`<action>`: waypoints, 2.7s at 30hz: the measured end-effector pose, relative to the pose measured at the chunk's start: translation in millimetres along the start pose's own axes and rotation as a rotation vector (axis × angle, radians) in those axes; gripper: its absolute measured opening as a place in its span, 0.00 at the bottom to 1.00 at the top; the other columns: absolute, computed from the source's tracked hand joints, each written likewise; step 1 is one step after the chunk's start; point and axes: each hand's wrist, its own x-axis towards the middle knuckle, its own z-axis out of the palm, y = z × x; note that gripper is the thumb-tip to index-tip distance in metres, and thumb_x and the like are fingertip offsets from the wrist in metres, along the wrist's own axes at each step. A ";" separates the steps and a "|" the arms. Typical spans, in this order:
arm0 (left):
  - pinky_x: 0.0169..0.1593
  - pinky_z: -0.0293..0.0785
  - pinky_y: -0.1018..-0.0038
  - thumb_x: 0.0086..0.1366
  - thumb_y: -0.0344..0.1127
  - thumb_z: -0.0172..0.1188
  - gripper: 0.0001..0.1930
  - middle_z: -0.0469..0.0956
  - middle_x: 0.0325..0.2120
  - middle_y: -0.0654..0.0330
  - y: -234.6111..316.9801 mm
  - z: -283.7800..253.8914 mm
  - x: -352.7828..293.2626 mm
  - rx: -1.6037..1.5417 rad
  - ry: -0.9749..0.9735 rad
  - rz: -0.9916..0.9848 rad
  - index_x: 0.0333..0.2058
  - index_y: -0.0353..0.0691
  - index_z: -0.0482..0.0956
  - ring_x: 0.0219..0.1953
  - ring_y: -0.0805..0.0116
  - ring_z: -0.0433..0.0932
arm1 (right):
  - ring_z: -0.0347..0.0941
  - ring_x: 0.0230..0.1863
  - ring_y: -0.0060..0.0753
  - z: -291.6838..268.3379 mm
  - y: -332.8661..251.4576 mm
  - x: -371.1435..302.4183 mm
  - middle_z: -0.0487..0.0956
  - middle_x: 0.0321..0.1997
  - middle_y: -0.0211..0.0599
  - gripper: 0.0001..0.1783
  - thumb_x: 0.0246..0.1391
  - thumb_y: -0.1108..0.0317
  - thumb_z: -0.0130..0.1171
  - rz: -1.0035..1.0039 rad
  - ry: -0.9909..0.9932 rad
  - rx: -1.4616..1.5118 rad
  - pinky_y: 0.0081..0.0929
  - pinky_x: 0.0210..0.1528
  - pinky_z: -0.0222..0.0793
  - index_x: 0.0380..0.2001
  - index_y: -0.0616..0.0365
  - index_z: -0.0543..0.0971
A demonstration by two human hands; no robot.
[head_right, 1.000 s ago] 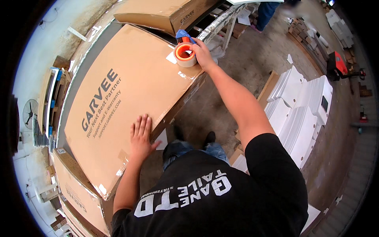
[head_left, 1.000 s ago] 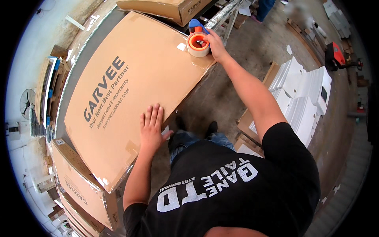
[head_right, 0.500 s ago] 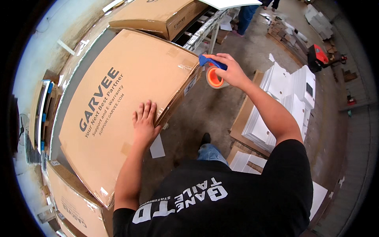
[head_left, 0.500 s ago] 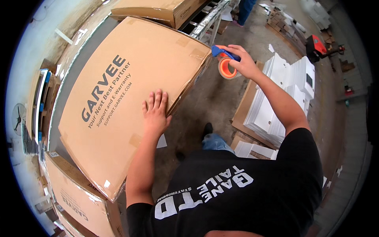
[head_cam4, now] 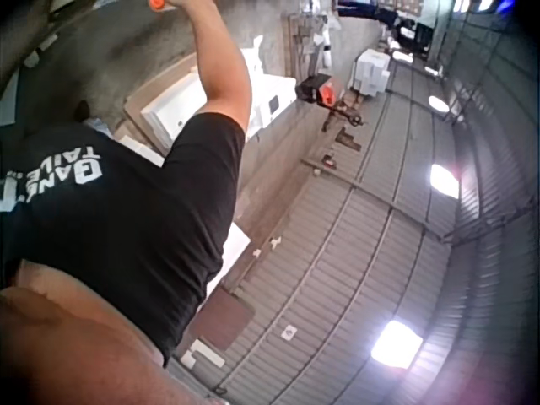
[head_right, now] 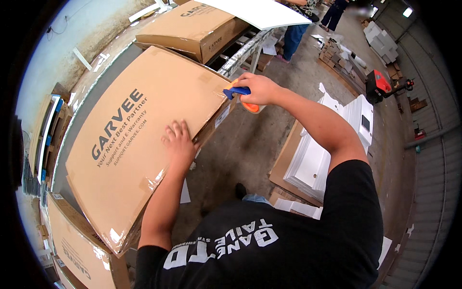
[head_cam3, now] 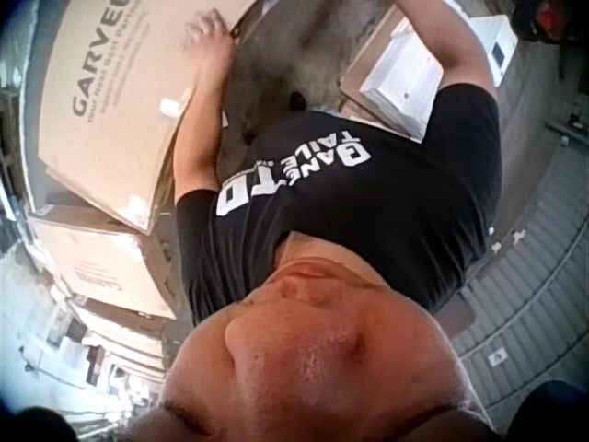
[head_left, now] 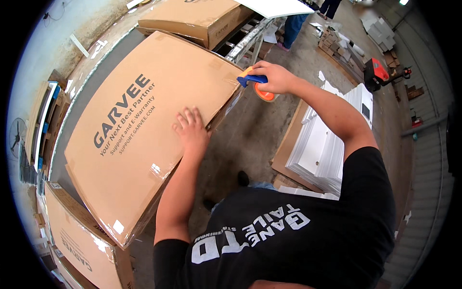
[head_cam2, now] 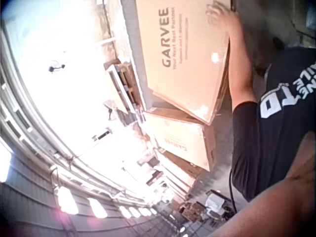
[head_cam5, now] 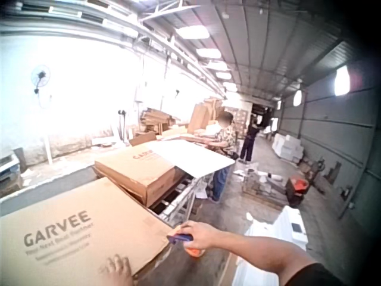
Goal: The person tapes the seams of large cardboard boxes labeled 'GARVEE' using a handheld tape dispenser. They work on a conveyor belt in a warehouse, applying tape to the top and side seams of multiple boxes sequentially.
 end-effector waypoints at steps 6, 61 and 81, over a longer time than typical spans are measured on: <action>0.64 0.59 0.28 0.57 0.61 0.70 0.54 0.52 0.76 0.47 35.6 2.0 33.2 -0.049 0.079 0.028 0.75 0.45 0.54 0.72 0.26 0.54 | 0.77 0.57 0.49 3.6 9.1 2.5 0.77 0.59 0.42 0.31 0.48 0.54 0.62 -0.061 -0.113 0.023 0.39 0.60 0.74 0.56 0.53 0.82; 0.64 0.63 0.58 0.47 0.57 0.77 0.36 0.74 0.58 0.56 -198.5 58.2 -188.6 -0.320 0.523 -0.033 0.48 0.39 0.75 0.61 0.57 0.71 | 0.79 0.50 0.48 74.7 -380.5 60.5 0.80 0.49 0.45 0.29 0.48 0.51 0.62 -0.141 -0.237 -0.106 0.36 0.55 0.75 0.51 0.56 0.86; 0.73 0.55 0.51 0.51 0.52 0.77 0.48 0.62 0.71 0.54 -261.5 45.9 -237.5 -0.286 0.162 0.081 0.68 0.43 0.64 0.73 0.52 0.59 | 0.80 0.54 0.49 336.0 -325.3 -82.7 0.80 0.54 0.44 0.24 0.45 0.49 0.66 0.117 -0.567 -0.097 0.45 0.57 0.77 0.48 0.37 0.88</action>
